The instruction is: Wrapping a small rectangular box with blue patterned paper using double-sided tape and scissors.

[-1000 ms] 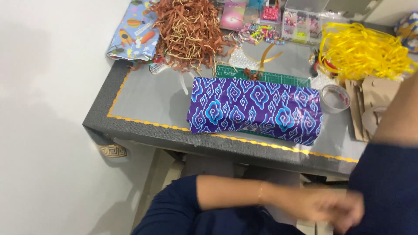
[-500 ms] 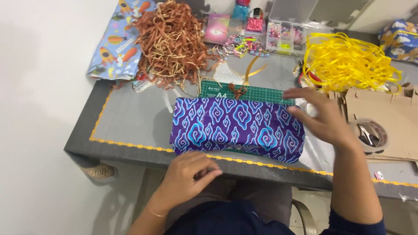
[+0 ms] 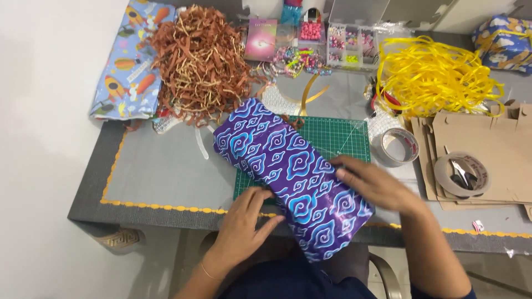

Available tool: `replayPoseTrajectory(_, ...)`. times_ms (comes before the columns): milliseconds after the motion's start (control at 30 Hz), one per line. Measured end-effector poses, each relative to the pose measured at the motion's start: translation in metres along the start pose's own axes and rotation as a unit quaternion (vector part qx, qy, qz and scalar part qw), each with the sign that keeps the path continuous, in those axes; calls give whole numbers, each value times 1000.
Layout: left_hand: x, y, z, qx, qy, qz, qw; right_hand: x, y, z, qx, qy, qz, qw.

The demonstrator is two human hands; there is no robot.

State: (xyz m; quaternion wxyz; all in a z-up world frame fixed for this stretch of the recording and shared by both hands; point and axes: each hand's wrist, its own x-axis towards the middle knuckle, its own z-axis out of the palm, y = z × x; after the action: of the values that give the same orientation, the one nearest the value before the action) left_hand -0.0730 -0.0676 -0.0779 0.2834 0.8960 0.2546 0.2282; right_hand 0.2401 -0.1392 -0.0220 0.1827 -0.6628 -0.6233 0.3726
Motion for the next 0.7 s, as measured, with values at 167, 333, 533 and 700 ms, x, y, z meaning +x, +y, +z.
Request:
replayPoseTrajectory(167, 9, 14, 2, -81, 70, 19, 994, -15, -20, 32, 310, 54, 146, 938)
replayPoseTrajectory(333, 22, 29, -15, -239, 33, -9, 970, -37, -13, 72, 389, 146, 134, 900)
replayPoseTrajectory(533, 42, 16, -28, -308, -83, -156, 935, -44, 0, 102, 331, 232, 75, 912)
replayPoseTrajectory(700, 61, 16, -45, -228, -157, -220, 935, -46, 0, 81, 373, 218, 78, 898)
